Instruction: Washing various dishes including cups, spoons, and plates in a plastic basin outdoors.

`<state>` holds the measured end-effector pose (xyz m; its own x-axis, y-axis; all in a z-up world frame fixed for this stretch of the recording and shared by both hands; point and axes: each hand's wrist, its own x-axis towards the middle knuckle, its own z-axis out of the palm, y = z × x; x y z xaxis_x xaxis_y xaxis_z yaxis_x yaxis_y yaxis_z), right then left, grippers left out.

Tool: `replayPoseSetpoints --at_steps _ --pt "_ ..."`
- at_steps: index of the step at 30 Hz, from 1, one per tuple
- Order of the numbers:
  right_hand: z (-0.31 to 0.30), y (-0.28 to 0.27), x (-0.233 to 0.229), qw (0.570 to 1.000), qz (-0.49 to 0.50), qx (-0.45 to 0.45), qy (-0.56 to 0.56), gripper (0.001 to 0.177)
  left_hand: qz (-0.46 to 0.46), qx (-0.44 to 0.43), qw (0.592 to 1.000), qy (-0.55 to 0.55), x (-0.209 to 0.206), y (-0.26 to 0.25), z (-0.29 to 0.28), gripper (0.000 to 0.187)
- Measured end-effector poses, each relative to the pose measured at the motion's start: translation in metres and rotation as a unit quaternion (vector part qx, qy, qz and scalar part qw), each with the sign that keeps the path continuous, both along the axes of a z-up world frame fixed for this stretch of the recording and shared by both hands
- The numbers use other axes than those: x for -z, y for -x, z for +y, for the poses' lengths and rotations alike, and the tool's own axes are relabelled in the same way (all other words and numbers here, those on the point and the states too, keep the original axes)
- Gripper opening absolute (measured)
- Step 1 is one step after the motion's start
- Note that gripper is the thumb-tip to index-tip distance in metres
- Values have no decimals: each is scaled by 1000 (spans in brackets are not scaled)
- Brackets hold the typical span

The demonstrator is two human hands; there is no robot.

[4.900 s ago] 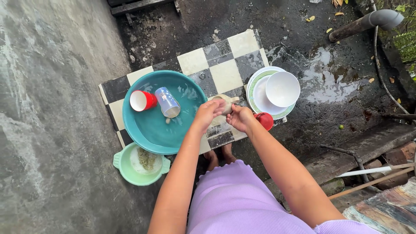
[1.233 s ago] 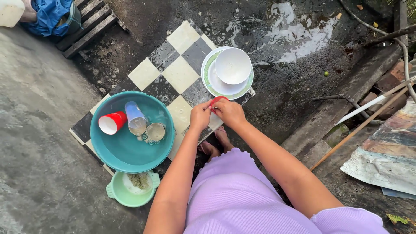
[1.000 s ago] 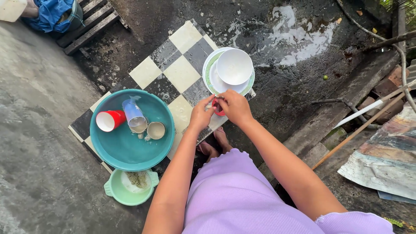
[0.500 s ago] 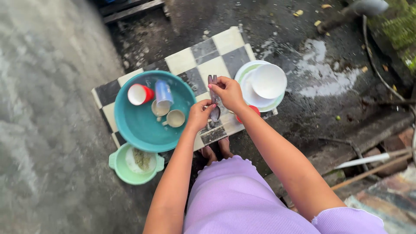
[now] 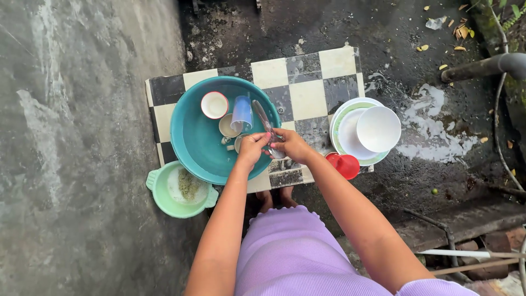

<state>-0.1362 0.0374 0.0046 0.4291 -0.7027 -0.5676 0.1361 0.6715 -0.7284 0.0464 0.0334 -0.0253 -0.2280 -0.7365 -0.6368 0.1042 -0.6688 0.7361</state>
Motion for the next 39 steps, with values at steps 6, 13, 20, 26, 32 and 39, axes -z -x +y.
replayPoseSetpoints --at_steps 6,13,20,26,32,39 --pt "-8 24 -1 993 -3 95 -67 44 -49 -70 996 7 69 0 1 38" --pt "-9 46 17 963 -77 219 -137 44 -110 -174 978 -30 115 8 -16 39" --pt "-10 52 39 942 -140 271 -142 45 77 56 995 -27 9 62 -27 37" --pt "-11 54 25 942 -106 284 -142 42 -133 -17 989 68 34 45 -25 29" --pt "-12 56 18 940 -127 284 -139 47 -229 -116 965 52 131 10 -20 31" --pt "-12 56 5 946 -167 250 -118 66 76 -43 991 -105 44 29 -36 38"
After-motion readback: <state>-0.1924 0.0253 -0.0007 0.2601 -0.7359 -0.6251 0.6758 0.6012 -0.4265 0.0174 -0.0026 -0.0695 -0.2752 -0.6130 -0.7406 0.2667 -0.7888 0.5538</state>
